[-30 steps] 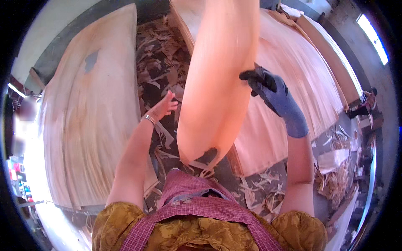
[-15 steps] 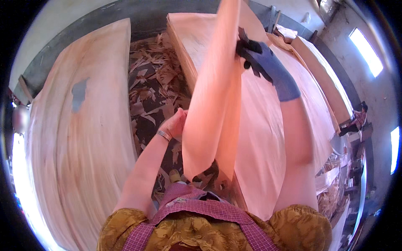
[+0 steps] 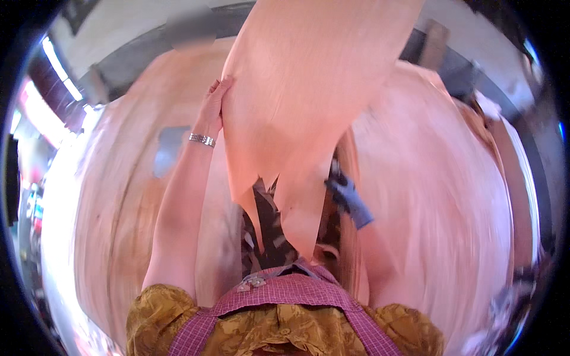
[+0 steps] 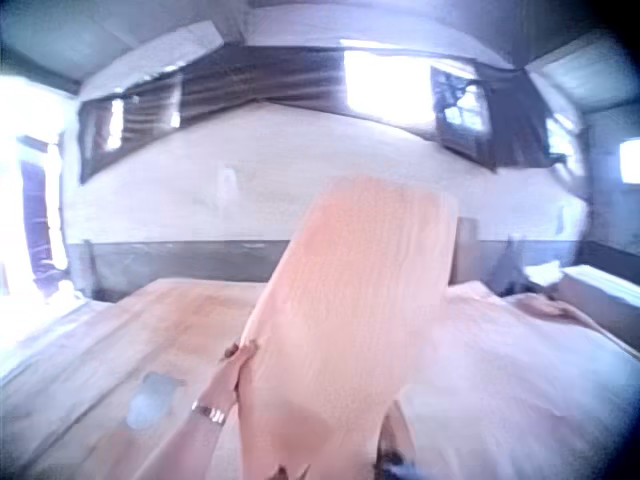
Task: The person selects thin sheets of wood veneer, arranges them on a work surface, and repairs defects or joins pieces using small adhesive strips and a hand tool to trim material.
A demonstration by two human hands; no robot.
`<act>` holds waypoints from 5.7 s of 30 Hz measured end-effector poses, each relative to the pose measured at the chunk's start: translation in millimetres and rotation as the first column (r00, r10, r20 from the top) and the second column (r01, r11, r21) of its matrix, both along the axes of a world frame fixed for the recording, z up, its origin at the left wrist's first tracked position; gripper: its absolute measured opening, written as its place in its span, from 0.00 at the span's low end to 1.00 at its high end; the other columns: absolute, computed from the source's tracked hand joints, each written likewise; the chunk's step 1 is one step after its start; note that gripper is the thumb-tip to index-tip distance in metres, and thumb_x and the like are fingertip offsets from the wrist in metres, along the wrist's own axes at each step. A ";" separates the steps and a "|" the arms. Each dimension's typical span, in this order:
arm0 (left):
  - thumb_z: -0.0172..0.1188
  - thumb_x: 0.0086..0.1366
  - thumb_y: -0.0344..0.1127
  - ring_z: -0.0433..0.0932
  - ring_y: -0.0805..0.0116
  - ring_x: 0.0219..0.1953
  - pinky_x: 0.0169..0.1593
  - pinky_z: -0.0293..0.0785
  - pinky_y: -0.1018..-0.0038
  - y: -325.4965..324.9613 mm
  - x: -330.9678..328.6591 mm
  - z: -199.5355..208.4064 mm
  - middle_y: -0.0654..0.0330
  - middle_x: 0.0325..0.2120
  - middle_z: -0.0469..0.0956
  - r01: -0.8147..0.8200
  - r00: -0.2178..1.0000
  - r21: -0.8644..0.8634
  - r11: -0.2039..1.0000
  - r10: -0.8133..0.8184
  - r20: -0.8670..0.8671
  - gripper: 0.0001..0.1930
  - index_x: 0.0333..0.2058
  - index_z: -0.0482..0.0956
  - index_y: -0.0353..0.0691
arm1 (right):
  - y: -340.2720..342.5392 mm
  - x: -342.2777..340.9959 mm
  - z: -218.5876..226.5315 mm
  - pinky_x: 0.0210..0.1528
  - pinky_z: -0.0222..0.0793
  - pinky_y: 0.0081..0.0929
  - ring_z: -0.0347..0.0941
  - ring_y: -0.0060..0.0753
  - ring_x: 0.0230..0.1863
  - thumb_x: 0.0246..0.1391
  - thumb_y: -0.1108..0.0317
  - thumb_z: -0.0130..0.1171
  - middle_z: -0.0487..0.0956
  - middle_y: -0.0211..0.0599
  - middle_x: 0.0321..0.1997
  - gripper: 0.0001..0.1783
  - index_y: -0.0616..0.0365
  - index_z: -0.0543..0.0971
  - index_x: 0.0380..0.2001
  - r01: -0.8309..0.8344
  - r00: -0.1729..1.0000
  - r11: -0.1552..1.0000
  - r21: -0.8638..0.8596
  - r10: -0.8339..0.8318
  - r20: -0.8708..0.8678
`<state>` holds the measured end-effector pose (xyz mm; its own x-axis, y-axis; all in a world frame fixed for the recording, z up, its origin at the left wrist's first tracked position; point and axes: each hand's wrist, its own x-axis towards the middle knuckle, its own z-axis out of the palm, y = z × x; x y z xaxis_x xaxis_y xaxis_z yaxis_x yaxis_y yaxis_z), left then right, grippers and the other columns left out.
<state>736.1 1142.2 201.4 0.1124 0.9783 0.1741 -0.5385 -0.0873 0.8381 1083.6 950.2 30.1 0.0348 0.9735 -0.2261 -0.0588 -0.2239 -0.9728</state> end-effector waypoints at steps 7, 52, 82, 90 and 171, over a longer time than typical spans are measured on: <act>0.68 0.62 0.40 0.77 0.74 0.34 0.40 0.79 0.73 66.5 -89.7 31.3 0.65 0.32 0.78 -0.448 0.887 -0.030 0.894 0.448 0.113 0.12 0.33 0.73 0.44 | 182.1 -62.8 26.9 0.38 0.74 0.26 0.75 0.27 0.40 0.53 0.60 0.68 0.78 0.35 0.44 0.26 0.61 0.73 0.51 -0.138 0.981 0.981 0.137 0.155 -0.120; 0.66 0.63 0.37 0.79 0.66 0.31 0.27 0.82 0.74 221.3 -122.9 -305.1 0.57 0.34 0.77 -0.313 -0.078 -0.924 -0.219 0.976 -0.205 0.16 0.40 0.70 0.35 | 784.3 -733.0 -86.5 0.47 0.74 0.43 0.78 0.43 0.48 0.51 0.47 0.63 0.81 0.38 0.44 0.20 0.45 0.79 0.42 -0.902 -0.248 -0.316 -0.295 -0.180 0.952; 0.57 0.62 0.52 0.49 0.48 0.71 0.71 0.44 0.52 12.3 -249.2 -327.6 0.48 0.68 0.54 -0.915 -0.259 0.326 -0.236 -0.276 -0.926 0.41 0.67 0.53 0.36 | 420.2 -664.8 -107.8 0.29 0.71 0.49 0.78 0.54 0.32 0.63 0.64 0.48 0.80 0.49 0.32 0.07 0.55 0.69 0.39 -0.695 -0.229 -0.719 0.008 0.233 0.945; 0.53 0.62 0.58 0.46 0.56 0.72 0.72 0.38 0.52 5.3 -241.1 -328.1 0.54 0.68 0.54 -0.943 -0.223 0.269 -0.195 -0.227 -0.948 0.41 0.68 0.55 0.42 | 417.5 -640.6 -155.4 0.36 0.71 0.40 0.76 0.42 0.37 0.57 0.68 0.53 0.79 0.35 0.34 0.09 0.47 0.80 0.39 -0.693 0.221 -0.617 0.372 0.309 0.925; 0.53 0.60 0.28 0.68 0.60 0.49 0.53 0.69 0.68 -46.7 -343.1 -346.9 0.61 0.52 0.69 -0.836 -0.423 0.486 -0.254 -0.267 -0.866 0.25 0.58 0.69 0.36 | 245.7 -728.9 -133.1 0.32 0.76 0.54 0.84 0.51 0.37 0.61 0.61 0.48 0.84 0.52 0.37 0.17 0.59 0.66 0.49 -0.742 -0.403 -0.531 -0.409 -0.134 0.905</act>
